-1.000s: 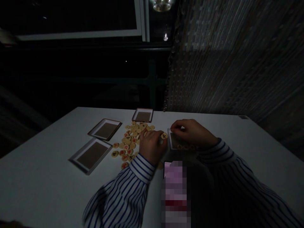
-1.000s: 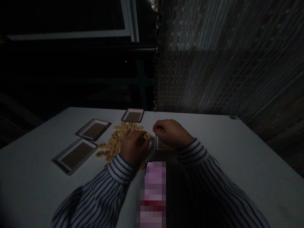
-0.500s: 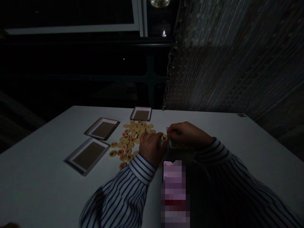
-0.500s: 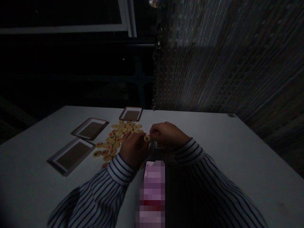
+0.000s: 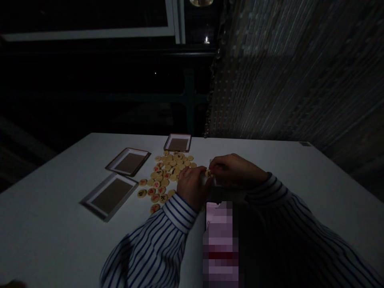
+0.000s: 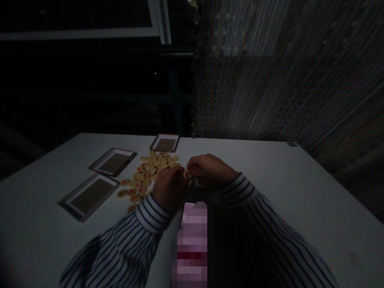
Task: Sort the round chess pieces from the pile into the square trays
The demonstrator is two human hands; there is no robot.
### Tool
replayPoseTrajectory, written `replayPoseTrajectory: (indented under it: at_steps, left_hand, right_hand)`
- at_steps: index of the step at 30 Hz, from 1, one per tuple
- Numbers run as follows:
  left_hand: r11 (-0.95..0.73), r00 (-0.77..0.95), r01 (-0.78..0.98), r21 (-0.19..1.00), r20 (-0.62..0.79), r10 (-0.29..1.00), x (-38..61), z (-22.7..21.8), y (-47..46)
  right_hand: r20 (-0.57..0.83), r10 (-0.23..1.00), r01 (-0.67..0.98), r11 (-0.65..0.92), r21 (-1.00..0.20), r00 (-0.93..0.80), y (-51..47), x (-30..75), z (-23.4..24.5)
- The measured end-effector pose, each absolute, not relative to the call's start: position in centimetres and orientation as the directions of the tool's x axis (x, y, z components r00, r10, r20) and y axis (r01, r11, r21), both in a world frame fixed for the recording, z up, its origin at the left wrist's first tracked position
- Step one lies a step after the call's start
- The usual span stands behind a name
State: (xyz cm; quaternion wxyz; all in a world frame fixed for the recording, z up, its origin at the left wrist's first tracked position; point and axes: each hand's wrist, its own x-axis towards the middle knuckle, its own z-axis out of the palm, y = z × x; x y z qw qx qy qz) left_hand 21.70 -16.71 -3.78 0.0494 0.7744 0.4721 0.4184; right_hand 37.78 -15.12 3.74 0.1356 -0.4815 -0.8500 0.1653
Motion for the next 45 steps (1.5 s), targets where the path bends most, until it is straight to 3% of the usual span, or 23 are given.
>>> replayPoseTrajectory:
  at_steps: [4, 9, 12, 17, 22, 28, 35, 45]
  left_hand:
    - [-0.51, 0.142, 0.577, 0.637, 0.537, 0.832, 21.7, -4.0, -16.6]
    - [-0.343, 0.06, 0.219, 0.914, 0.338, 0.939, 21.9, -4.0, -16.5]
    - [-0.196, 0.043, 0.009, 0.981, 0.195, 0.98, 22.1, -3.5, -16.5]
    - [-0.089, 0.042, -0.137, 0.986, 0.096, 0.995, 22.1, -2.7, -16.6]
    - [-0.059, 0.052, -0.164, 0.985, 0.068, 0.996, 21.8, -2.8, -16.5]
    - [-0.047, 0.016, -0.183, 0.982, 0.051, 0.999, 21.9, -3.2, -16.3]
    - [-0.05, -0.01, -0.172, 0.984, 0.049, 0.999, 21.9, -3.2, -16.3]
    - [-0.055, -0.032, -0.143, 0.988, 0.051, 0.998, 21.9, -2.8, -16.5]
  right_hand:
    - [0.086, 0.869, 0.768, 0.473, -0.432, -0.487, -15.2, 37.9, 3.9]
    - [0.134, 0.866, 0.743, 0.484, -0.462, -0.481, -15.3, 38.1, 4.1]
    - [0.143, 0.864, 0.729, 0.486, -0.482, -0.482, -15.3, 38.1, 4.2]
    - [0.141, 0.86, 0.724, 0.493, -0.482, -0.491, -15.4, 38.1, 4.2]
    - [0.135, 0.847, 0.725, 0.512, -0.461, -0.513, -15.5, 38.1, 4.3]
    - [0.104, 0.828, 0.759, 0.55, -0.35, -0.552, -15.6, 37.9, 4.3]
    - [0.138, 0.796, 0.785, 0.605, -0.136, -0.589, -15.9, 37.3, 4.2]
    - [0.152, 0.77, 0.774, 0.632, -0.041, -0.62, -15.7, 37.1, 4.0]
